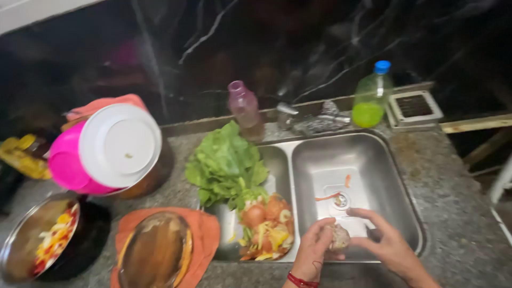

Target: Peeling and mincing garlic, adding it to a pot of vegetables, and then trimming and cleaning leafy greens.

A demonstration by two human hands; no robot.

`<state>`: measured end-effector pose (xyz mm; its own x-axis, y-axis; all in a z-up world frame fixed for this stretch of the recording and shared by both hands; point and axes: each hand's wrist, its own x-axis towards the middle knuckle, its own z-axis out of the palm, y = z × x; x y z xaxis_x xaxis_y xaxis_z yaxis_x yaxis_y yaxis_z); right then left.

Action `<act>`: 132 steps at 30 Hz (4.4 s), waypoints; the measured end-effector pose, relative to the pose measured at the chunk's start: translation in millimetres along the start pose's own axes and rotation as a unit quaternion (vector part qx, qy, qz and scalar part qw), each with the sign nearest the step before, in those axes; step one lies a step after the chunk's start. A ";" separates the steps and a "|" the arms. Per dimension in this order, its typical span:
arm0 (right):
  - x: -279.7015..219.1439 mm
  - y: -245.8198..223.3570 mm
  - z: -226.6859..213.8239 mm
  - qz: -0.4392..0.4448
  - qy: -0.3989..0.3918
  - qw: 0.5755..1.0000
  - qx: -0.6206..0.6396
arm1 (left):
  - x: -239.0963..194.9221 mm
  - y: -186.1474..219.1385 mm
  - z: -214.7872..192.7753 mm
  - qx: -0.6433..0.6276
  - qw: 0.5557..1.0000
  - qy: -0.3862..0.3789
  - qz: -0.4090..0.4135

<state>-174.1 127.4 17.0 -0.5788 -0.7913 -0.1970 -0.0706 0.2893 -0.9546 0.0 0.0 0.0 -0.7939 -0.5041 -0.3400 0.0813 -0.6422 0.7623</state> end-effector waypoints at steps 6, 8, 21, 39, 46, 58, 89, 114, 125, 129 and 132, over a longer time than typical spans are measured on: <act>-4.0 65.1 91.7 -0.007 0.041 0.999 0.033 | -23.7 3.4 -68.3 -0.073 0.992 0.083 0.059; -6.5 55.0 141.1 0.015 0.044 0.999 0.004 | -32.5 4.0 -96.1 -0.069 0.991 0.088 0.069; -11.5 27.0 337.2 -0.163 0.080 0.983 0.011 | -108.7 97.5 -230.7 0.263 0.952 0.055 0.148; 17.7 -5.1 338.1 -0.008 -0.033 0.959 0.283 | -94.6 111.1 -233.1 -0.013 0.983 0.123 0.138; 34.8 -3.4 324.6 -0.087 0.000 0.993 -0.081 | -72.0 92.7 -233.4 0.165 0.957 0.145 0.190; 76.9 14.9 285.3 0.064 -0.105 0.923 0.365 | -69.4 154.3 -281.7 -0.124 0.971 0.165 0.121; 130.1 -59.0 366.6 0.116 0.077 0.937 0.320 | 35.9 217.1 -336.0 0.222 0.957 -0.101 0.158; 116.6 74.5 319.4 -0.104 -0.107 0.986 0.069 | 159.5 296.8 -381.8 0.592 0.740 0.248 0.200; 76.5 186.4 297.1 -0.086 0.058 0.990 0.092 | 129.7 279.4 -361.5 0.525 0.758 0.311 0.230; 93.5 118.6 356.9 -0.130 0.165 0.973 0.091 | 8.4 175.2 -322.2 0.151 0.974 0.084 0.144; 75.1 -7.3 398.0 0.011 0.123 0.985 -0.124 | 1.7 96.6 -331.3 -0.383 0.921 0.014 -0.072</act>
<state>106.3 -148.5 -79.6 -0.7594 -0.6378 -0.1283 -0.2336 0.4514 -0.8612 206.2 -254.2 -109.4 -0.8147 -0.3892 -0.4298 0.3861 -0.9172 0.0985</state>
